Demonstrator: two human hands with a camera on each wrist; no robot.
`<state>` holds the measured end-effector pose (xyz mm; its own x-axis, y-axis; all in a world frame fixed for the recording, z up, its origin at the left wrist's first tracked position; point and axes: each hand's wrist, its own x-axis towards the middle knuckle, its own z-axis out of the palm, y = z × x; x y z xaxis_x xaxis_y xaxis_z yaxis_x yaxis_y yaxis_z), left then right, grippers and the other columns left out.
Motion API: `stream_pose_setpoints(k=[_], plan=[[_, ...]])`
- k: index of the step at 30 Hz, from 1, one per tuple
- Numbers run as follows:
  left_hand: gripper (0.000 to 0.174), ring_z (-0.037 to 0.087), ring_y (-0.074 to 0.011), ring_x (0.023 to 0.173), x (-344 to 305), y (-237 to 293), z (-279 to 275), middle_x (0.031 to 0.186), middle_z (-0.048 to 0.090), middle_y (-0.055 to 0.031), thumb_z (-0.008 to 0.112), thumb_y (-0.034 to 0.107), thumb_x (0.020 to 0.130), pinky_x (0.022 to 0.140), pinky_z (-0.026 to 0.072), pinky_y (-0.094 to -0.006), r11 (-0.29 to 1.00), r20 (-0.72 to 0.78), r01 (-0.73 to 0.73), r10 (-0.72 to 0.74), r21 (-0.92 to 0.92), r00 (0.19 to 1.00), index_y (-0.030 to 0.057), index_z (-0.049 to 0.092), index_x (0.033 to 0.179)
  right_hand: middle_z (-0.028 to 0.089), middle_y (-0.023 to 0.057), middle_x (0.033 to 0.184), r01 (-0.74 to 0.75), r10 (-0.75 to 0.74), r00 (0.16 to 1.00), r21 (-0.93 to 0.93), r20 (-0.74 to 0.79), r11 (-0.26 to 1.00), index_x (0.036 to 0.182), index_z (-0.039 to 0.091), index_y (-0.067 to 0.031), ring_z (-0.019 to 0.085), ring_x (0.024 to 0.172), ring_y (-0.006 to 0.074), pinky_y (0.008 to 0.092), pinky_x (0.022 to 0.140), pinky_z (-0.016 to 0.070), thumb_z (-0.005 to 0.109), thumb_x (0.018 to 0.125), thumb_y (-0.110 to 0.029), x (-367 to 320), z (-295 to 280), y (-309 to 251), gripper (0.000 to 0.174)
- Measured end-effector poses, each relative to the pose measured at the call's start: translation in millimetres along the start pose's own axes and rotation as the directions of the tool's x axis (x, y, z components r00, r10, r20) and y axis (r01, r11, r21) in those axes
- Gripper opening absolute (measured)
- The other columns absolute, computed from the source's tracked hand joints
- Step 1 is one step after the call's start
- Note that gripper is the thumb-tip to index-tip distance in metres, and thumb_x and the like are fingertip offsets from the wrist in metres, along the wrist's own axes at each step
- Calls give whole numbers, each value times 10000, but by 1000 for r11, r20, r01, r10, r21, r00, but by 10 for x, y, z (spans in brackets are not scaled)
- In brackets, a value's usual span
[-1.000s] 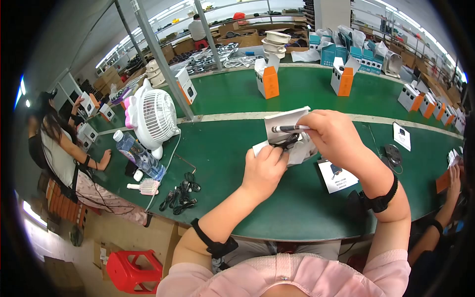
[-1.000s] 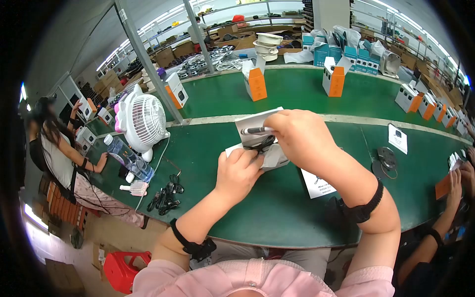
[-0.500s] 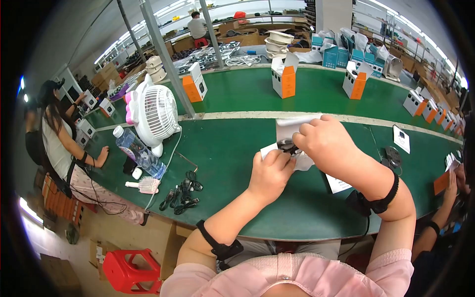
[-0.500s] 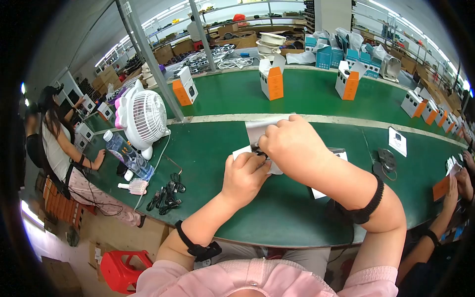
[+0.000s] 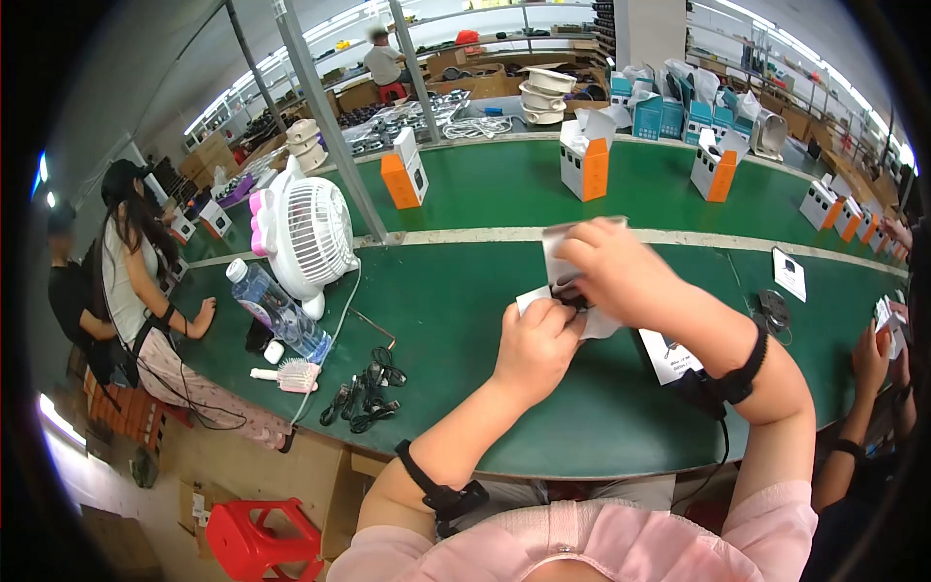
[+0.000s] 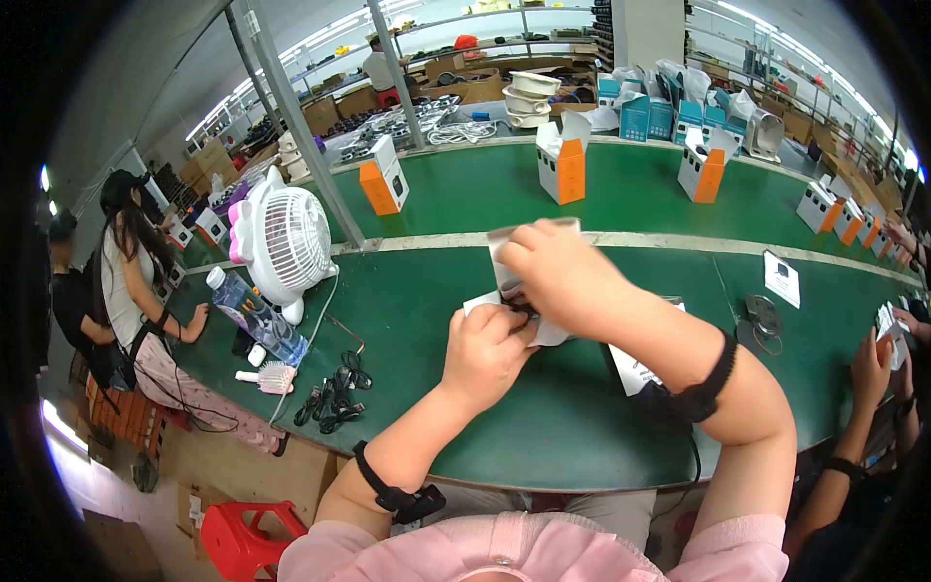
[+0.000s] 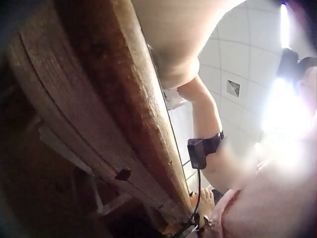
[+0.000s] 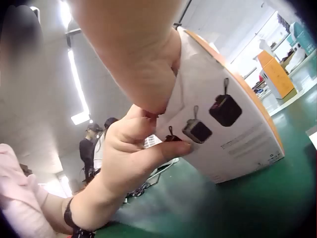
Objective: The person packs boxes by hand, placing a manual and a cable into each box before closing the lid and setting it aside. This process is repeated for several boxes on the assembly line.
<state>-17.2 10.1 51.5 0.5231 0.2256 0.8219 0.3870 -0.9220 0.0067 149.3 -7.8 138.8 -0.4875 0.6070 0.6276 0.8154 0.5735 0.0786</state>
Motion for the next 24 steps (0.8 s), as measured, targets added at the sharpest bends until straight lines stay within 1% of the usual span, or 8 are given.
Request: stream_pose_setpoints(k=[3,9,13,15,19,21,23,24], plan=[[256,553,-186,925,-36,22,32,937,620,19,751,118,625,733,388,-381,1000,3,-6,6,-20,1000,108,688,872,594,59,855,-93,108,952,-66,285,993,721,636,-71,561,871,252,368,721,460,676,679,-88,-29,-160,48,61],[248,551,-193,920,1,-13,32,925,623,13,751,107,635,716,383,-374,997,-30,-7,5,-71,1000,102,682,873,591,14,817,213,-84,904,-270,420,939,737,667,-106,558,857,192,329,704,440,668,676,-174,-65,51,-40,91],[267,547,-218,949,-19,-66,74,918,633,2,744,82,642,762,406,-390,994,-7,42,-43,-102,999,90,684,902,548,20,857,140,35,893,-352,449,925,831,644,-85,533,845,205,338,748,408,669,698,-173,-130,78,-177,161],[333,527,-267,1035,-16,-103,89,1050,615,-67,725,58,682,862,421,-410,983,15,84,-83,-163,996,72,664,1009,561,44,890,80,69,899,-316,433,945,909,648,-70,539,867,228,360,773,406,664,718,-131,-167,0,-60,201],[486,469,-318,1171,-80,-165,78,1323,433,-176,644,30,772,964,405,-406,960,-118,173,-202,-218,972,33,521,1243,620,119,963,-323,317,945,-71,-78,944,1045,644,-23,574,989,330,407,804,469,602,735,0,-291,-147,200,314],[473,467,-273,1185,-79,-187,119,1321,442,-165,579,17,834,963,416,-380,794,-243,324,-497,-514,833,19,457,1291,638,102,955,-458,460,886,58,-48,887,1134,597,2,602,949,283,397,820,487,558,814,10,-410,-203,249,322],[279,507,-201,1135,-134,-340,195,1266,508,-117,459,78,957,919,454,-355,332,23,465,-795,-821,607,13,483,1227,629,53,912,-700,753,559,684,347,205,1179,566,3,596,915,178,367,803,489,545,894,-46,-535,-99,355,290],[253,541,-183,1075,-156,-426,213,1186,558,-99,483,128,965,891,455,-331,103,217,485,-801,-868,558,15,521,1188,613,25,899,-675,741,549,728,386,120,1224,539,-2,569,900,110,319,787,468,564,923,-119,-613,17,434,324]])
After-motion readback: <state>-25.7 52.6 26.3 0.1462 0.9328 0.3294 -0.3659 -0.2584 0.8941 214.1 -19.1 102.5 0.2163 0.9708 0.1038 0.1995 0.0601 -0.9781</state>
